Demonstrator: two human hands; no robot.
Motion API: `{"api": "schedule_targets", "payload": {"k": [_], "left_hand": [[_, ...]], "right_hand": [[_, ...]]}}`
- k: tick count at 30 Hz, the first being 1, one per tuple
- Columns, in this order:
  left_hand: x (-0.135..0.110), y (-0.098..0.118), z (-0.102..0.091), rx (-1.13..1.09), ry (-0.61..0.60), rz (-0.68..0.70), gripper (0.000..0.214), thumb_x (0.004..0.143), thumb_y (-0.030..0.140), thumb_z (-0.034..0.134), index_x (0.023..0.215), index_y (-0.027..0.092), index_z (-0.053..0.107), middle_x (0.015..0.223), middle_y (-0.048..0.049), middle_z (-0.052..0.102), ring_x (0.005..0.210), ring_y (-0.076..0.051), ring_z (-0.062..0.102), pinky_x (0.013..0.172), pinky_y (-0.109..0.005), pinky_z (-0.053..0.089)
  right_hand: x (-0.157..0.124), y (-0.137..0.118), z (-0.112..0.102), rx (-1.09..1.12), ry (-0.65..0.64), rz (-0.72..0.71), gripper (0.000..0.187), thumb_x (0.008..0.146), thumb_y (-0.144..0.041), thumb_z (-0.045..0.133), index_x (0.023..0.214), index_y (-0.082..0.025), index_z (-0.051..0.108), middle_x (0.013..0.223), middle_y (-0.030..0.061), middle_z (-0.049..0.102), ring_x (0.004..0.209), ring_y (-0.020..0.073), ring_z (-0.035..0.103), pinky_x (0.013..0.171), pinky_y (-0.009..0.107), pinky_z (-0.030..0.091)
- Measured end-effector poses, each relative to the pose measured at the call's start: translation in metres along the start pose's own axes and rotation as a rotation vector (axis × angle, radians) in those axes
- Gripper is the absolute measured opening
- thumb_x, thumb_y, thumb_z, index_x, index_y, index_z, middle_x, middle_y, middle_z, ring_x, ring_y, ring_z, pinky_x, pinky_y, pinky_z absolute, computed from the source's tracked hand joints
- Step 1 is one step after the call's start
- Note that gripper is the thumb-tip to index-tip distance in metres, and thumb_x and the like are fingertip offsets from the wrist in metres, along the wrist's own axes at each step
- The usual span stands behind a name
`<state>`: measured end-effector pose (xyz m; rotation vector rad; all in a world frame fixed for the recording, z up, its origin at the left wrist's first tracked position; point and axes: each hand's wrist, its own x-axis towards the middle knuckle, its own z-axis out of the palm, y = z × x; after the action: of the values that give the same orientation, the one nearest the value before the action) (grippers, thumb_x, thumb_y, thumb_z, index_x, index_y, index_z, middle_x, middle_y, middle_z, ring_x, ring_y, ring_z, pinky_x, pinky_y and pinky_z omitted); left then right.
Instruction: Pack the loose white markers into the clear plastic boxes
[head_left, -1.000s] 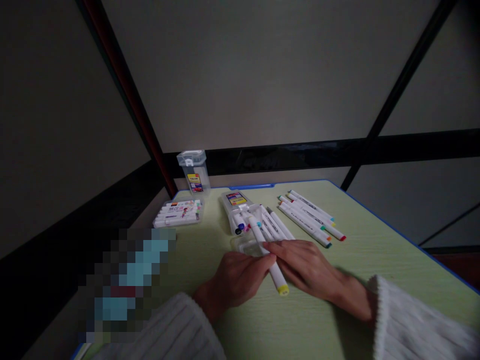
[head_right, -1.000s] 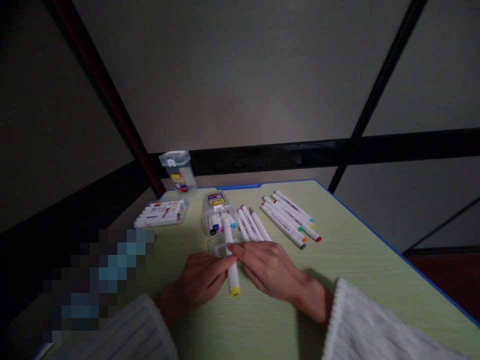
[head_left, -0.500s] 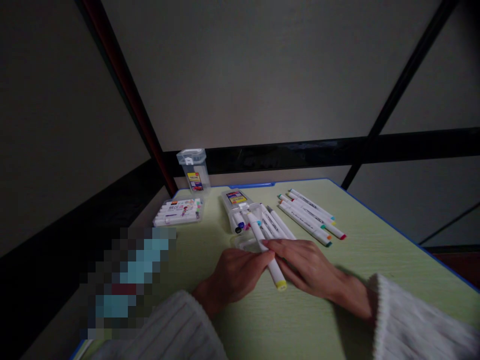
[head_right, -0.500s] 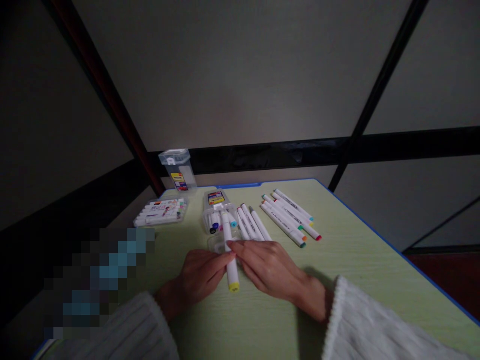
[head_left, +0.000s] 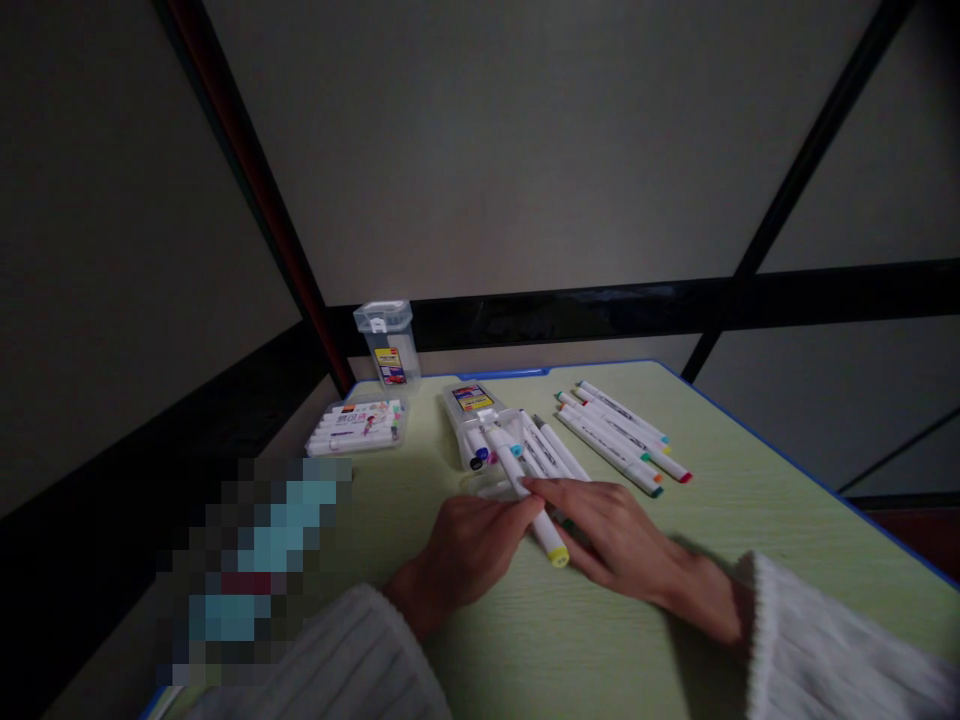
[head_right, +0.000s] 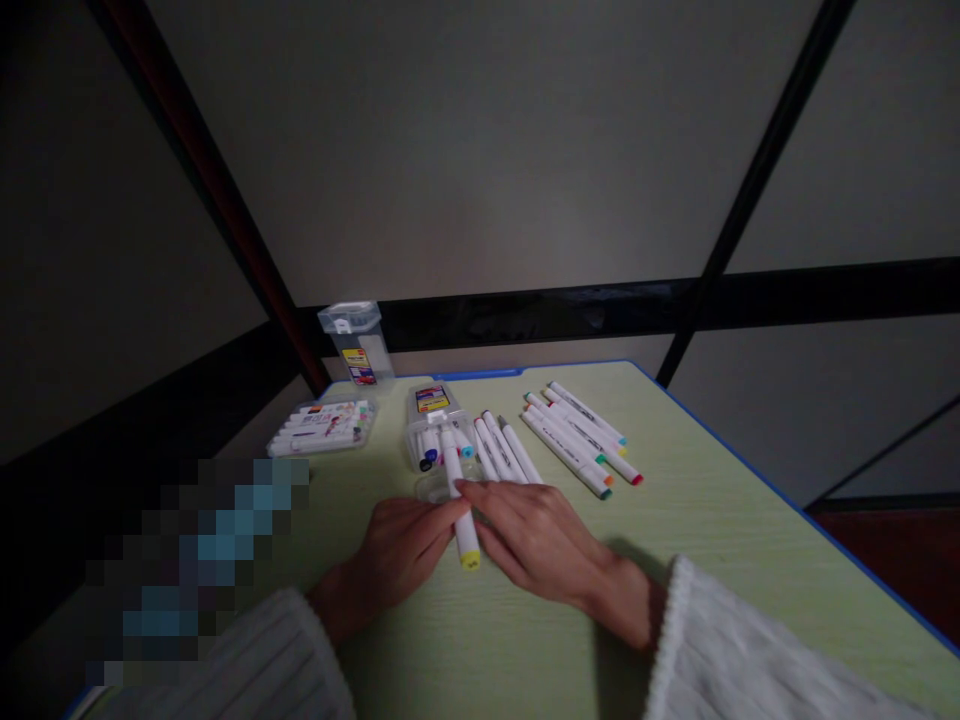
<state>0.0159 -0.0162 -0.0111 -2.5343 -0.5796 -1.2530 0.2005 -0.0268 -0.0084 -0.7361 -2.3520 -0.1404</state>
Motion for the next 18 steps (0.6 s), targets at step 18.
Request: {"api": "schedule_targets", "payload": {"k": [18], "left_hand": [[0.0013, -0.0021, 0.0015, 0.102, -0.112, -0.089, 0.024, 0.091, 0.014, 0.031, 0.096, 0.013, 0.054, 0.063, -0.0007, 0.066, 0.052, -0.01, 0.063, 0.047, -0.018, 0.047]], "right_hand": [[0.0057, -0.0071, -0.0083, -0.136, 0.181, -0.154, 0.019, 0.092, -0.02, 0.036, 0.095, -0.013, 0.053, 0.063, 0.0031, 0.064, 0.054, 0.0123, 0.059, 0.048, 0.024, 0.043]]}}
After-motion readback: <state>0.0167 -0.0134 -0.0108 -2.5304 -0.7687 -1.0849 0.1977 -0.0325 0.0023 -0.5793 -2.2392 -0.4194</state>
